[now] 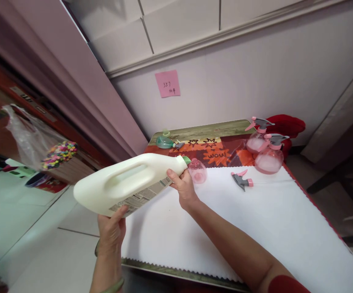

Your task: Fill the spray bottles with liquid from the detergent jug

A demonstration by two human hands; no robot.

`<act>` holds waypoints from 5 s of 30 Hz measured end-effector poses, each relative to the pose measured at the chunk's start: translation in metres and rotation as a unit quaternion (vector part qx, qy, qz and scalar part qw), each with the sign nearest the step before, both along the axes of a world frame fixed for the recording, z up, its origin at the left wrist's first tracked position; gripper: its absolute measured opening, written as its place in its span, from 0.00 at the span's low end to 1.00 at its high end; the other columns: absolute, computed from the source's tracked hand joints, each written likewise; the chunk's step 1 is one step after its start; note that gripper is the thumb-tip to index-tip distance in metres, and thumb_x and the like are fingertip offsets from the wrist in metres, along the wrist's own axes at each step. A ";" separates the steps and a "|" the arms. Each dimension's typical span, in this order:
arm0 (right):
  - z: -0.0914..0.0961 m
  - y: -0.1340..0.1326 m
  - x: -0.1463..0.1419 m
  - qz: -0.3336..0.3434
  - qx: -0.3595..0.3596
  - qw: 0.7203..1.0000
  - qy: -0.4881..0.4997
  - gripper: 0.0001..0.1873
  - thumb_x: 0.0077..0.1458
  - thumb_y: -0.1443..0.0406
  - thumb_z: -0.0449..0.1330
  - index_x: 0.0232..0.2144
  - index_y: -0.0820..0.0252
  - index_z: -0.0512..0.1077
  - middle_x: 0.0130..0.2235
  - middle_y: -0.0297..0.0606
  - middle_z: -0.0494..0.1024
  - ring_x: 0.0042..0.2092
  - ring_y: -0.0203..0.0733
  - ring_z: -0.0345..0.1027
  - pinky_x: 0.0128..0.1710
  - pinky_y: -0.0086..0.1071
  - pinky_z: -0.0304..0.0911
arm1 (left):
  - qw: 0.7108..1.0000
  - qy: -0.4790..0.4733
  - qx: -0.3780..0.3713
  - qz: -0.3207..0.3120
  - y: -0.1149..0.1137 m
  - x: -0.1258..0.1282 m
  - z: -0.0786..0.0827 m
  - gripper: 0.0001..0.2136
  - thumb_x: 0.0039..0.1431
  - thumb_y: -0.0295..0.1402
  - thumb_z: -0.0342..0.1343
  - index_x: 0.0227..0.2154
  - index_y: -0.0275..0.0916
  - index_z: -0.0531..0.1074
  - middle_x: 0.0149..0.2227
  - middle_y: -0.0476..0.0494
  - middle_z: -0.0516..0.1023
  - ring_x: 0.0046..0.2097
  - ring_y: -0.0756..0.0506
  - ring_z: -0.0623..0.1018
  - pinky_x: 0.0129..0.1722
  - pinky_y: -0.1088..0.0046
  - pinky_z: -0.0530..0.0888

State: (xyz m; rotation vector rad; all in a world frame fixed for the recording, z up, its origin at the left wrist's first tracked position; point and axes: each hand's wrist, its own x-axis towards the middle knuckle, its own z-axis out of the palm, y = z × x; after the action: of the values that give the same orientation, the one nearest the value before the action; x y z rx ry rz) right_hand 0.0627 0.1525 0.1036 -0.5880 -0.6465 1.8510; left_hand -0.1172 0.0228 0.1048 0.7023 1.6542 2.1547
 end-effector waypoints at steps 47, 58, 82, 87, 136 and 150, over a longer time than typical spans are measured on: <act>0.008 0.008 0.007 0.010 -0.016 0.999 0.039 0.35 0.43 0.53 0.75 0.51 0.58 0.71 0.51 0.43 0.82 0.48 0.47 0.78 0.47 0.40 0.75 | 0.999 0.032 -0.026 0.016 0.011 0.015 0.031 0.25 0.27 0.33 0.77 0.35 0.39 0.79 0.38 0.45 0.84 0.45 0.38 0.81 0.56 0.54 0.76; 0.008 0.008 0.008 0.015 -0.021 0.999 0.032 0.34 0.43 0.52 0.75 0.50 0.59 0.72 0.52 0.44 0.81 0.48 0.47 0.77 0.46 0.40 0.74 | 0.999 0.042 -0.034 0.010 0.009 0.017 0.036 0.24 0.29 0.33 0.77 0.36 0.40 0.79 0.38 0.45 0.84 0.48 0.35 0.81 0.59 0.50 0.74; 0.011 0.008 0.010 0.012 -0.020 0.999 0.036 0.34 0.43 0.52 0.75 0.50 0.58 0.73 0.51 0.43 0.82 0.48 0.47 0.78 0.47 0.40 0.75 | 0.999 0.031 -0.038 0.007 0.009 0.021 0.044 0.25 0.29 0.31 0.76 0.36 0.41 0.79 0.40 0.45 0.84 0.50 0.36 0.81 0.57 0.51 0.76; 0.011 0.008 0.010 0.010 -0.024 0.999 0.041 0.33 0.43 0.52 0.75 0.49 0.58 0.72 0.51 0.43 0.82 0.49 0.46 0.77 0.47 0.39 0.75 | 0.999 0.037 -0.038 0.006 0.009 0.021 0.045 0.24 0.30 0.30 0.76 0.36 0.41 0.79 0.42 0.44 0.84 0.49 0.37 0.81 0.55 0.53 0.77; 0.015 0.004 0.011 0.026 -0.032 0.998 0.042 0.33 0.42 0.52 0.75 0.48 0.59 0.74 0.51 0.43 0.82 0.49 0.47 0.77 0.47 0.41 0.74 | 0.998 0.046 -0.041 0.009 0.001 0.026 0.052 0.22 0.33 0.32 0.76 0.37 0.41 0.80 0.42 0.45 0.85 0.50 0.37 0.82 0.59 0.53 0.75; 0.016 0.005 0.011 0.031 -0.030 0.998 0.044 0.35 0.42 0.51 0.75 0.49 0.60 0.73 0.51 0.44 0.82 0.48 0.47 0.77 0.47 0.41 0.73 | 0.998 0.065 -0.018 0.007 0.003 0.023 0.052 0.24 0.32 0.31 0.77 0.38 0.38 0.81 0.40 0.43 0.85 0.45 0.40 0.83 0.53 0.59 0.79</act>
State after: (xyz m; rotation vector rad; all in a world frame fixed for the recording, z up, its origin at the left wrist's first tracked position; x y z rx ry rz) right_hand 0.0740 0.1573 0.1195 -0.5283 -0.5581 1.9485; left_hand -0.0941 0.0254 0.1566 0.8379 1.7635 2.1240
